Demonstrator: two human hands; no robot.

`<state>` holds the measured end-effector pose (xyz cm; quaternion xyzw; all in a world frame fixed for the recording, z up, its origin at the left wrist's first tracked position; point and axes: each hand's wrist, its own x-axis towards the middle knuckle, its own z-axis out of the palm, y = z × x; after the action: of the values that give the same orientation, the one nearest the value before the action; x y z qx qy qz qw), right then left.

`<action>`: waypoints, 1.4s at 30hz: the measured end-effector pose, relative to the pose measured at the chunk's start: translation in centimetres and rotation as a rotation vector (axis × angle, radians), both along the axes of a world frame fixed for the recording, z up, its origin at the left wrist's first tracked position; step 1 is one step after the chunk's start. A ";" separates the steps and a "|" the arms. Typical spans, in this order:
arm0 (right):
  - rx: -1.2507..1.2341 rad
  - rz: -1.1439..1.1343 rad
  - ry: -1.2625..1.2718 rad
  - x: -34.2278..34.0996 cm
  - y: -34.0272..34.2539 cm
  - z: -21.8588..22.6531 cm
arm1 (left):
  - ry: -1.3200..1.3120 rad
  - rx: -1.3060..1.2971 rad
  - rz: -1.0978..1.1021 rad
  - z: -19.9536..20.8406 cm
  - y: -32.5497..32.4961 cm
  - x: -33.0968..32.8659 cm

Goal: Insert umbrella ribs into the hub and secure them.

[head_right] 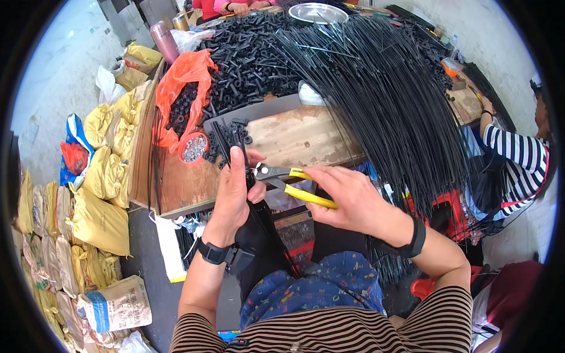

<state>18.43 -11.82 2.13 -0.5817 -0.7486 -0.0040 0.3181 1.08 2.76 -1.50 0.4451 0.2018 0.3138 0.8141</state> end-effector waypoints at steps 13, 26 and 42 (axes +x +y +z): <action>-1.336 0.244 1.249 0.3 1.8 2.0 | -0.036 0.014 -0.093 0.8 -0.2 -0.3; -1.370 0.132 1.242 -0.3 1.9 2.0 | -0.015 0.054 -0.033 0.8 -0.5 -0.3; -1.107 0.225 1.161 -3.4 3.0 -0.2 | -0.034 0.020 0.183 -0.1 -0.1 -4.7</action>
<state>15.02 -8.80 1.97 -0.4852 -0.4115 0.7017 0.3207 -3.62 2.65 -1.62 0.4274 0.2248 0.3965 0.7808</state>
